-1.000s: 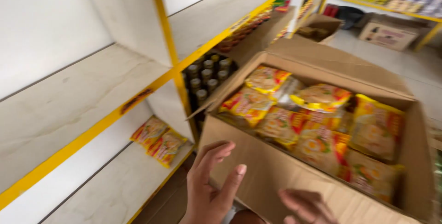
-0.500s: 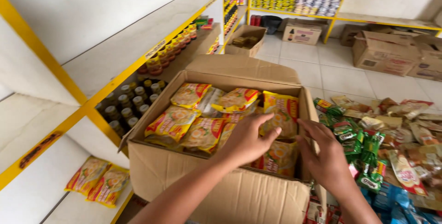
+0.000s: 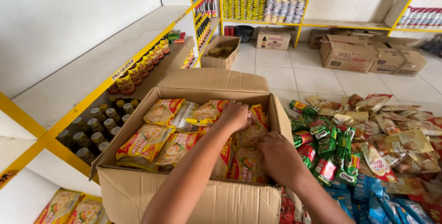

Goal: The recorder is taking individual packs of instant noodles from a shipping box and arranging them neatly on a retail grocery shelf.

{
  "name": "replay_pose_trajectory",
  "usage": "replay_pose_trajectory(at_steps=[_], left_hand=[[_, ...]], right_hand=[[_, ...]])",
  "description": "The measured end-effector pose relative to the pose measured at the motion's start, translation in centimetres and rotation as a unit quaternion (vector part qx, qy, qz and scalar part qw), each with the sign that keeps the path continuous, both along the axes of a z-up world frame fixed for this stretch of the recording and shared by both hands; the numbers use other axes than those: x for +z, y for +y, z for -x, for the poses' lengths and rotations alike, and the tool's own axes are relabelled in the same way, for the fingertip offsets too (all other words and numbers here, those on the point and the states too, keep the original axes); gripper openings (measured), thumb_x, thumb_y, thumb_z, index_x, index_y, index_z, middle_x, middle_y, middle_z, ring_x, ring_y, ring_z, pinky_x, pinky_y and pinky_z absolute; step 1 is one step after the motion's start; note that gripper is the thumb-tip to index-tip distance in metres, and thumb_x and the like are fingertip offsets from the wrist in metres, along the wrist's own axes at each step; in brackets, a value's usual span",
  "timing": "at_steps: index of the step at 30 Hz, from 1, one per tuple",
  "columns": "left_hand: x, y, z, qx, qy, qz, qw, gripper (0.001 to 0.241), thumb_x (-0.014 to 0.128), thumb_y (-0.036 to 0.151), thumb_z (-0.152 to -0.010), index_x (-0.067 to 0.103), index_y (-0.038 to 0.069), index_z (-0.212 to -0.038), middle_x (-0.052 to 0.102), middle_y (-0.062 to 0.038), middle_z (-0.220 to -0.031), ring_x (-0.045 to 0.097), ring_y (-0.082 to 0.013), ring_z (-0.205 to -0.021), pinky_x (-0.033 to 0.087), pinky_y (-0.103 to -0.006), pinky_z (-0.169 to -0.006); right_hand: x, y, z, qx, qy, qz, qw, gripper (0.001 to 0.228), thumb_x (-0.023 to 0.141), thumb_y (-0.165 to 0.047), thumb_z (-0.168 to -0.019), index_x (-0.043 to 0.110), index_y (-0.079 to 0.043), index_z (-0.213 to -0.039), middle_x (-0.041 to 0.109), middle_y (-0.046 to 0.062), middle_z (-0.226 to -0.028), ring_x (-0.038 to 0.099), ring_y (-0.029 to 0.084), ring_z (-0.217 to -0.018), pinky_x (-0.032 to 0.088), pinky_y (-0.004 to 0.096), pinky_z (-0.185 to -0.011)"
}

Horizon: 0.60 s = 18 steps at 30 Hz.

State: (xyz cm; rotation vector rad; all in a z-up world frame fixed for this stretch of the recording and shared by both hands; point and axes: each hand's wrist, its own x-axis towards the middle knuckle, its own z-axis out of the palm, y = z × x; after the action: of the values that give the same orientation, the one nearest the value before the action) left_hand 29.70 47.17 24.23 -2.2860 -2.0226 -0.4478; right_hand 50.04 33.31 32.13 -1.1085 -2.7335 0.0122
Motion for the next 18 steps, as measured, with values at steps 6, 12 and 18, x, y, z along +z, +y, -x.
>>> replay_pose_trajectory(at_steps=[6,12,18], left_hand=[[4.8,-3.7,1.4,0.003,-0.198,-0.003,0.980,0.052,0.083,0.037,-0.076,0.070,0.004,-0.114,0.073,-0.019,-0.111,0.067,-0.0386,-0.108,0.052,-0.0466,-0.094],[5.4,-6.3,2.6,0.081,-0.418,-0.038,0.904,0.041,0.084,0.026,-0.076,0.068,0.000,-0.104,0.075,-0.017,-0.099,0.074,-0.0314,-0.094,0.056,-0.0430,-0.083],[5.6,-10.7,1.6,0.094,-0.639,-0.007,0.763,0.047,0.084,0.019,-0.082,0.058,0.002,-0.117,0.070,-0.010,-0.110,0.070,-0.0194,-0.098,0.058,-0.0391,-0.085]], right_hand=[[-2.3,0.7,0.0,0.004,0.038,-0.109,0.993,0.039,0.068,-0.014,-0.080,0.068,0.004,-0.114,0.070,0.017,-0.109,0.061,0.033,-0.108,0.050,0.041,-0.094],[-3.3,1.2,0.1,-0.007,0.128,-0.159,0.979,0.058,0.072,-0.039,-0.086,0.061,0.008,-0.118,0.069,0.028,-0.115,0.070,0.036,-0.104,0.057,0.041,-0.087],[2.7,-2.0,1.3,-0.107,0.079,0.039,0.990,0.087,0.072,-0.059,-0.083,0.051,-0.007,-0.149,0.073,0.018,-0.088,0.073,0.033,-0.083,0.057,0.043,-0.074]])
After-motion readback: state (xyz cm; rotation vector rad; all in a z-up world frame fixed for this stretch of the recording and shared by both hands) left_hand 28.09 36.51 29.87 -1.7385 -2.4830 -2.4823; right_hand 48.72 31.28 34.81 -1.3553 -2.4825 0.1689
